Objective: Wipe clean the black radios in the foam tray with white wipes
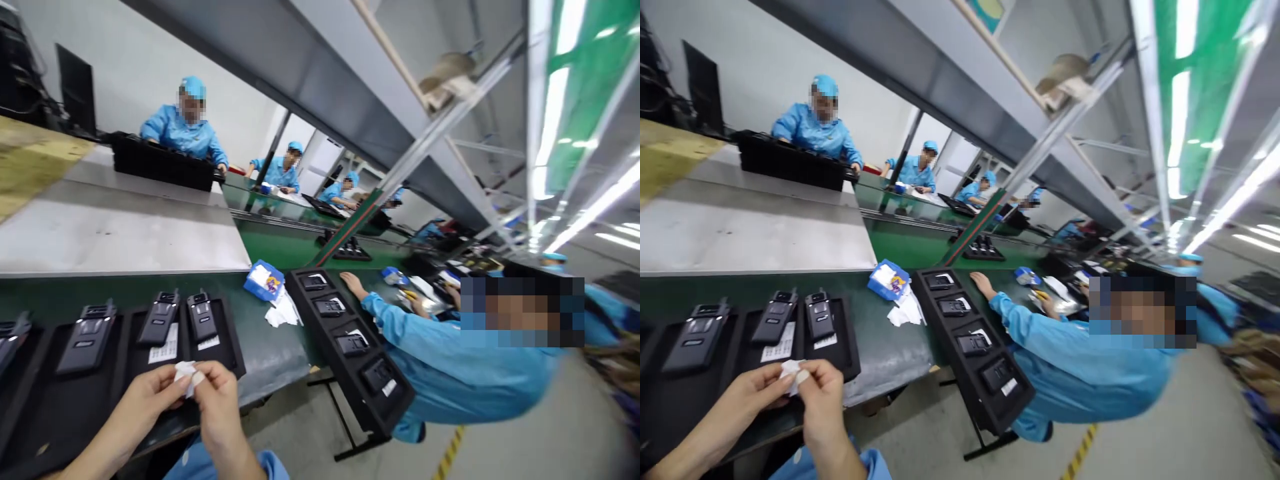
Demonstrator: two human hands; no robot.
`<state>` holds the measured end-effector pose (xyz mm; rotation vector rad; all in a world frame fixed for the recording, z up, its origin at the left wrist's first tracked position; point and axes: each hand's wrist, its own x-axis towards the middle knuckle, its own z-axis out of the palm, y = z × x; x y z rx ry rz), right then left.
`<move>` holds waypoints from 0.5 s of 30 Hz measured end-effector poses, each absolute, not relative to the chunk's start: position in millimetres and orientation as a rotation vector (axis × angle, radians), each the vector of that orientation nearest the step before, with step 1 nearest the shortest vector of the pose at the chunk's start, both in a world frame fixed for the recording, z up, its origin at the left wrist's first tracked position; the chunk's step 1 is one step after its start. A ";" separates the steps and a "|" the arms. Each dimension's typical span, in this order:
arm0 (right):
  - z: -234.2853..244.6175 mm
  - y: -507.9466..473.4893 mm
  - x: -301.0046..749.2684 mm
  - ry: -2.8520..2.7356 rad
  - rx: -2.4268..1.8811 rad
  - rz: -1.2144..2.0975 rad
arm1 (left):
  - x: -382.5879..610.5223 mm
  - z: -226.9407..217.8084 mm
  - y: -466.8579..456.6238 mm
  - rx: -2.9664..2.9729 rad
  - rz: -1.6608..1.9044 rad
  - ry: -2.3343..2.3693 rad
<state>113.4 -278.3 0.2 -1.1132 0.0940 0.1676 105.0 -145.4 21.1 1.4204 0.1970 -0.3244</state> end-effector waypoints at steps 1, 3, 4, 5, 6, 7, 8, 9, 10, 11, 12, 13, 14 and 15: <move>-3.6 -274.1 111.3 0.091 -1.110 0.172 | 105.6 15.5 -145.7 1.388 -0.336 0.224; -5.7 -274.2 111.9 0.087 -1.087 0.206 | 108.1 3.1 -144.8 1.322 -0.325 0.292; -1.7 -280.9 115.0 0.082 -1.095 0.208 | 109.5 -2.2 -143.8 1.296 -0.316 0.320; 7.0 -293.3 119.6 0.083 -1.129 0.170 | 110.7 -6.2 -142.6 1.281 -0.308 0.340; 20.6 -311.8 125.4 0.077 -1.186 0.099 | 111.3 -8.6 -141.4 1.280 -0.306 0.346; 38.8 -336.0 131.9 0.129 -1.265 -0.076 | 111.3 -9.1 -140.3 1.293 -0.307 0.342; 60.6 -364.9 138.8 0.199 -1.332 -0.311 | 110.7 -8.1 -139.6 1.313 -0.313 0.330; 84.6 -396.7 145.6 0.282 -1.367 -0.583 | 109.6 -5.9 -139.3 1.335 -0.320 0.315; 109.0 -429.2 152.1 0.376 -1.349 -0.861 | 108.3 -3.0 -139.7 1.352 -0.328 0.299; 132.1 -459.9 157.8 0.418 -1.322 -0.998 | 107.0 0.2 -140.6 1.362 -0.329 0.285; 152.3 -486.8 162.5 0.431 -1.304 -1.069 | 105.9 3.2 -142.0 1.367 -0.325 0.273; 168.5 -507.9 165.9 0.425 -1.296 -1.106 | 105.0 5.7 -143.8 1.369 -0.318 0.261; 179.9 -522.2 168.0 0.399 -1.299 -1.101 | 104.4 7.5 -145.9 1.369 -0.311 0.248; 185.8 -529.4 168.9 0.370 -1.305 -1.133 | 104.0 8.6 -148.0 1.369 -0.309 0.236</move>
